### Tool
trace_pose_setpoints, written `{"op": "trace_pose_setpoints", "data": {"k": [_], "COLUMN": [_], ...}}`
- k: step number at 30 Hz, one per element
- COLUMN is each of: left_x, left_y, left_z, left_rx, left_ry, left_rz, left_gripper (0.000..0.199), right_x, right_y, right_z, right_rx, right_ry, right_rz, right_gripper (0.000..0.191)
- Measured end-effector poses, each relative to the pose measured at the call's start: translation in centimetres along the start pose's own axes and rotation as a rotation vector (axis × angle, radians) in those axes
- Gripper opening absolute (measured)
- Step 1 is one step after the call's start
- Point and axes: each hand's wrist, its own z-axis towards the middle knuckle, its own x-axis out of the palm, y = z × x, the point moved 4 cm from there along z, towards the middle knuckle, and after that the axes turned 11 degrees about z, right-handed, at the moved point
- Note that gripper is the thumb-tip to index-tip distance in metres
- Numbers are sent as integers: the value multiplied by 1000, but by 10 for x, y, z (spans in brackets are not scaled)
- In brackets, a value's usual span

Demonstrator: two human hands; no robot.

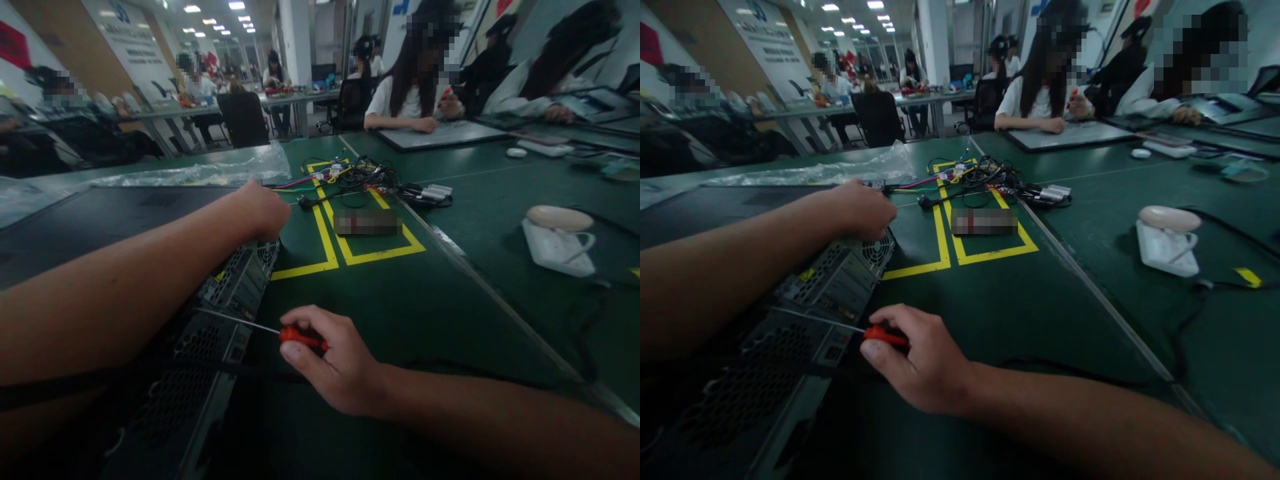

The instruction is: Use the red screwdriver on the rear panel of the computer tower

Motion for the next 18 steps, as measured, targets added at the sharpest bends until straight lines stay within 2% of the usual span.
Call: {"op": "trace_pose_setpoints", "data": {"k": [3,9,18], "left_x": [-1,0,-1], "left_y": [0,0,0], "left_z": [-1,0,0], "left_rx": [-1,-5,-3], "left_ry": [13,0,-5], "left_rz": [11,-16,10], "left_gripper": [36,37,38], "right_x": [0,-1,-2], "right_y": [-2,0,0], "right_z": [-1,1,1], "right_rx": [19,19,19], "right_ry": [-18,-24,-16], "right_rz": [27,2,-1], "right_gripper": [33,17,16]}}
